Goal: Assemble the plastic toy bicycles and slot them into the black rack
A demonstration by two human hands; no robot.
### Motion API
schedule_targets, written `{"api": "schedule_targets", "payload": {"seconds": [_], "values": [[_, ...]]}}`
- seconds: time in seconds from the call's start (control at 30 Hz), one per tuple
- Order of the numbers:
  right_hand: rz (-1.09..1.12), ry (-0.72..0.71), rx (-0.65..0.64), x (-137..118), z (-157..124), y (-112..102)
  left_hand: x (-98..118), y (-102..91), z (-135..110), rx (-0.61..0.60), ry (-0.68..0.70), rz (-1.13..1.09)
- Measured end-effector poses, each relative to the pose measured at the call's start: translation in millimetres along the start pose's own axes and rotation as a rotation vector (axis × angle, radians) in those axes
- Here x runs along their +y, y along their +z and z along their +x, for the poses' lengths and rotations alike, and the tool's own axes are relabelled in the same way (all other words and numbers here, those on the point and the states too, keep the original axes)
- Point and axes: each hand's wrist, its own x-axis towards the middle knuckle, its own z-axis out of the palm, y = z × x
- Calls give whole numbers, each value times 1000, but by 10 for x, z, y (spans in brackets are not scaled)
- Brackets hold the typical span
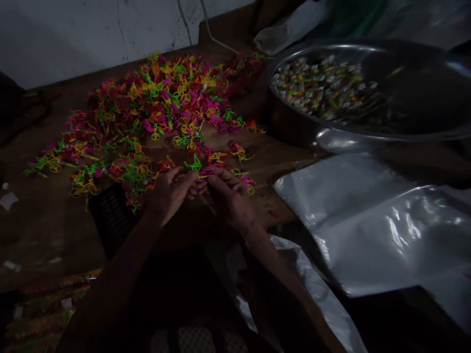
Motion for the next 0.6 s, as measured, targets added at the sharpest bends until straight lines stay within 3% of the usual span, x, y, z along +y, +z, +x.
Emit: {"api": "schedule_targets", "payload": {"seconds": [0.2,0.33,0.43,0.53,0.6], "values": [[-511,-367,-4,6,-142,-7,53,78,-44,88,9,-113],[-777,-398,-48,-141,-141,-129,36,51,12,152,35,-184],[-966,-385,92,-329,123,-283,28,25,39,132,37,-302],[-1281,-408,333,-484,611,-431,31,25,51,55,-14,-381],[-1480,-431,424,-521,965,-516,36,27,64,34,-44,-410]]}}
